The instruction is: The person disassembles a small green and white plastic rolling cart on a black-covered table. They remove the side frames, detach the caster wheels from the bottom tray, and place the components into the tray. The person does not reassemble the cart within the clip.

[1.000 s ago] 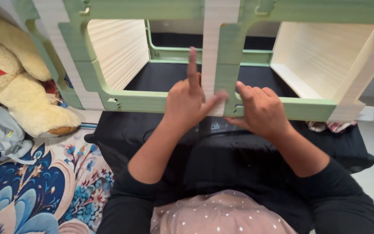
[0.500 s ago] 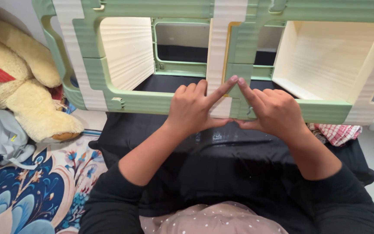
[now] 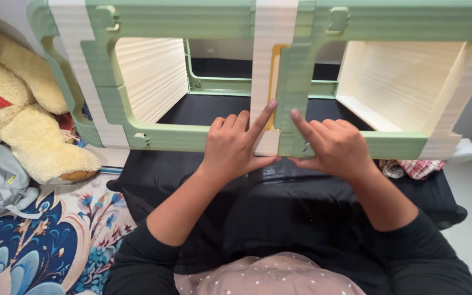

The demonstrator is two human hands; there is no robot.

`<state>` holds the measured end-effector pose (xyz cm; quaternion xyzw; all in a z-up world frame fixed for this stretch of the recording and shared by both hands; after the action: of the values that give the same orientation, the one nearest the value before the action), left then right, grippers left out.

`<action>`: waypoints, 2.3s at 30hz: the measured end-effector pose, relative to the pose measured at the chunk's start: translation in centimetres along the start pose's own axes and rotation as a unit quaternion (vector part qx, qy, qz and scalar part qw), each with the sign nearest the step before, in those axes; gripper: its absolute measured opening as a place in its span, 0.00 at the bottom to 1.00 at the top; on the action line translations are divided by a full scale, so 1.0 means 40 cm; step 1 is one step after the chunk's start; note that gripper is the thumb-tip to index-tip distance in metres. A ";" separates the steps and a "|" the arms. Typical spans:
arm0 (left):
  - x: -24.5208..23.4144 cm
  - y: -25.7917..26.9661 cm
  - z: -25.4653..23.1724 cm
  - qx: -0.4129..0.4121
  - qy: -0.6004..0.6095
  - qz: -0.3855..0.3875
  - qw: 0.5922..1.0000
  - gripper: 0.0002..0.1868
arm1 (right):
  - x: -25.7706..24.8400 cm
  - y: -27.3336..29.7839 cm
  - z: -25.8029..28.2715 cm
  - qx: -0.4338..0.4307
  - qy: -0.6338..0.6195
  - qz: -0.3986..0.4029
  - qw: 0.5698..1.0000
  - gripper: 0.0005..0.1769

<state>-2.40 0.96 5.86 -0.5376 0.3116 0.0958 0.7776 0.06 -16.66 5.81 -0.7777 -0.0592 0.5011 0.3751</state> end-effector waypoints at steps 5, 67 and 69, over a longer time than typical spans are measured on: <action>0.035 0.083 -0.026 -0.009 -0.006 0.019 1.000 0.61 | 0.054 0.069 0.037 0.006 0.012 0.013 1.000 0.53; 0.010 0.014 0.080 -0.034 -0.060 -0.072 0.995 0.18 | -0.087 0.188 -0.112 0.184 0.109 -0.012 0.977 0.40; 0.004 0.004 0.083 -0.046 -0.047 -0.033 0.997 0.19 | -0.120 0.218 -0.155 0.213 0.143 -0.019 0.966 0.41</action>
<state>-1.09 3.97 6.38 -0.5777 0.2523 0.1094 0.7685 0.33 -28.37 5.06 -0.7421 0.0890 0.3783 0.5462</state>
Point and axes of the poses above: each hand's wrist, its own y-axis away from the middle knuckle, its own x-axis out of the palm, z = x × y, the point moved 7 cm from there along -y, towards the middle knuckle, and after that the axes turned 7 degrees about -y, right-handed, at the moved point
